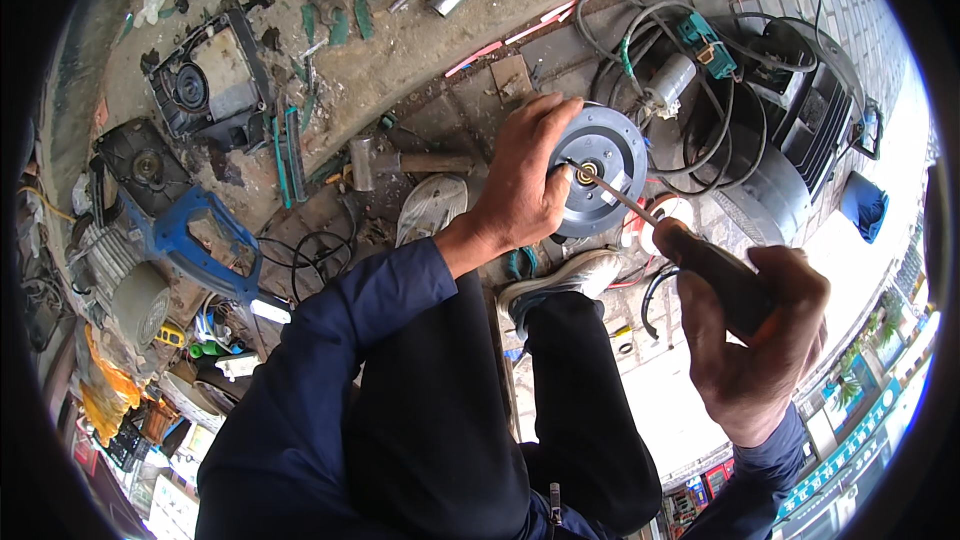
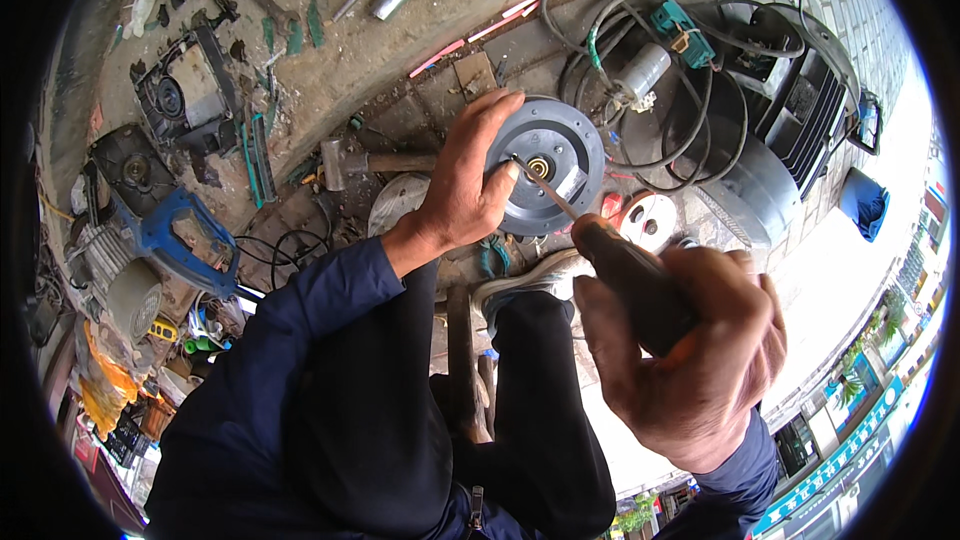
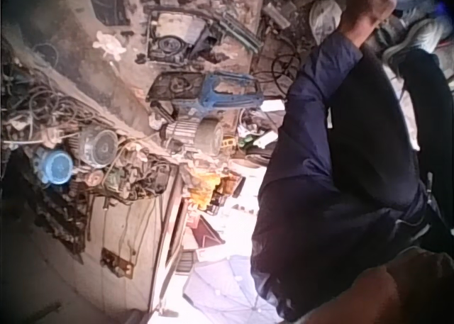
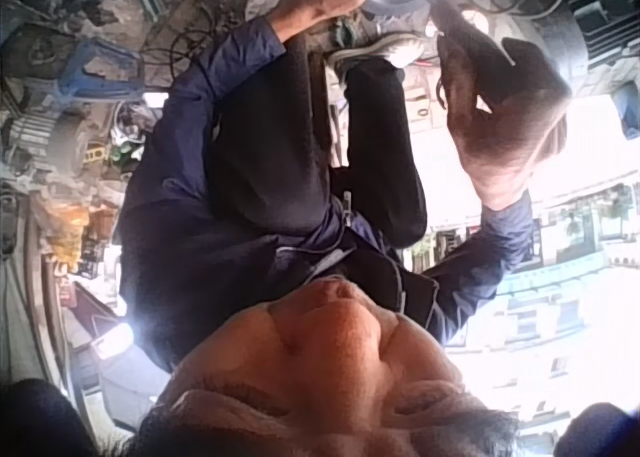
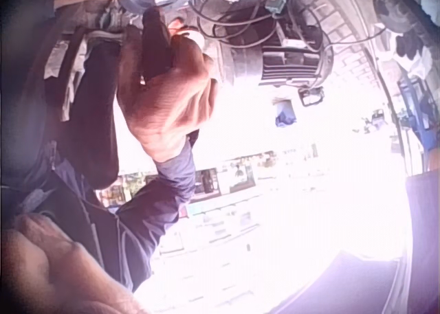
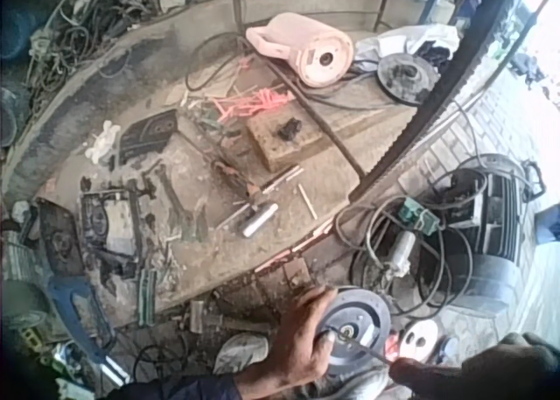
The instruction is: The person tests a motor component with a multimeter, then assembles a black plastic cover over the motor housing. They secure the cover with screws using a screwdriver and later strip wire ends with pliers.
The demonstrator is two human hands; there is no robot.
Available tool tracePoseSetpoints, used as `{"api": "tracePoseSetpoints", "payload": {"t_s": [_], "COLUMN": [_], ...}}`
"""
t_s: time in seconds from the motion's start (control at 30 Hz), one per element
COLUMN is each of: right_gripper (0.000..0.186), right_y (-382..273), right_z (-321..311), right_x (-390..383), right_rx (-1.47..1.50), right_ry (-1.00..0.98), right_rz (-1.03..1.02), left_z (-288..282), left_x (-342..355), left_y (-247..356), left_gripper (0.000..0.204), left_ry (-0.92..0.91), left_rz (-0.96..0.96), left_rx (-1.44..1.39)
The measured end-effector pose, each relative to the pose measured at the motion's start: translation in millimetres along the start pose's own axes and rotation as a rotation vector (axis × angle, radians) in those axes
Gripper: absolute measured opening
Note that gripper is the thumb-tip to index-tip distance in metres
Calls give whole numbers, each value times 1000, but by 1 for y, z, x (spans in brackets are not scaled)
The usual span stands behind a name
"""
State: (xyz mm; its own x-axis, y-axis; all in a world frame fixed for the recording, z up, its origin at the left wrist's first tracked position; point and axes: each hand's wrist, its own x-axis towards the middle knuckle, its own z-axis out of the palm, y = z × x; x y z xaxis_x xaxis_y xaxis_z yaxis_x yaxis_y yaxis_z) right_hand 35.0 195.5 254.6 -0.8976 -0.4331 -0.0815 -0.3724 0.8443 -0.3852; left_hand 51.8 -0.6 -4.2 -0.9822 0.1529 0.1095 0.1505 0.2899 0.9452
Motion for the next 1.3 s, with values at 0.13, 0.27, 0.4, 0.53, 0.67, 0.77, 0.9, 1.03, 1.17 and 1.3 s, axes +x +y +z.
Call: {"api": "tracePoseSetpoints", "payload": {"t_s": [0.13,0.27,0.4,0.53,0.67,0.77,0.9,1.03,1.17,1.3], "right_gripper": [63,59,68,82,78,72,67,57,54,56], "right_y": [-1,-4,-2,2,5,4,1,-1,1,-1], "right_z": [-5,1,-7,-2,4,-2,-4,-3,-2,1], "right_x": [5,11,10,-1,-7,-7,-4,-2,-1,-4], "right_rx": [84,-21,-32,215,-11,-44,63,-13,12,42], "right_ry": [-40,50,-60,10,55,-40,-10,-15,11,-22], "right_rz": [10,-48,5,55,24,60,18,26,60,-2], "left_z": [0,1,-2,1,1,1,2,1,1,2], "left_x": [0,-1,0,-1,-1,-1,-1,-1,-1,-3], "left_y": [0,0,-1,0,0,-1,-1,-1,-2,-3], "left_gripper": [69,69,69,69,68,67,67,67,68,70], "left_ry": [-1,-7,-3,2,2,9,3,8,15,11], "left_rz": [5,10,-2,5,-3,4,5,7,7,11], "left_rx": [-1,15,-5,6,-4,-3,-12,-9,-11,-11]}}
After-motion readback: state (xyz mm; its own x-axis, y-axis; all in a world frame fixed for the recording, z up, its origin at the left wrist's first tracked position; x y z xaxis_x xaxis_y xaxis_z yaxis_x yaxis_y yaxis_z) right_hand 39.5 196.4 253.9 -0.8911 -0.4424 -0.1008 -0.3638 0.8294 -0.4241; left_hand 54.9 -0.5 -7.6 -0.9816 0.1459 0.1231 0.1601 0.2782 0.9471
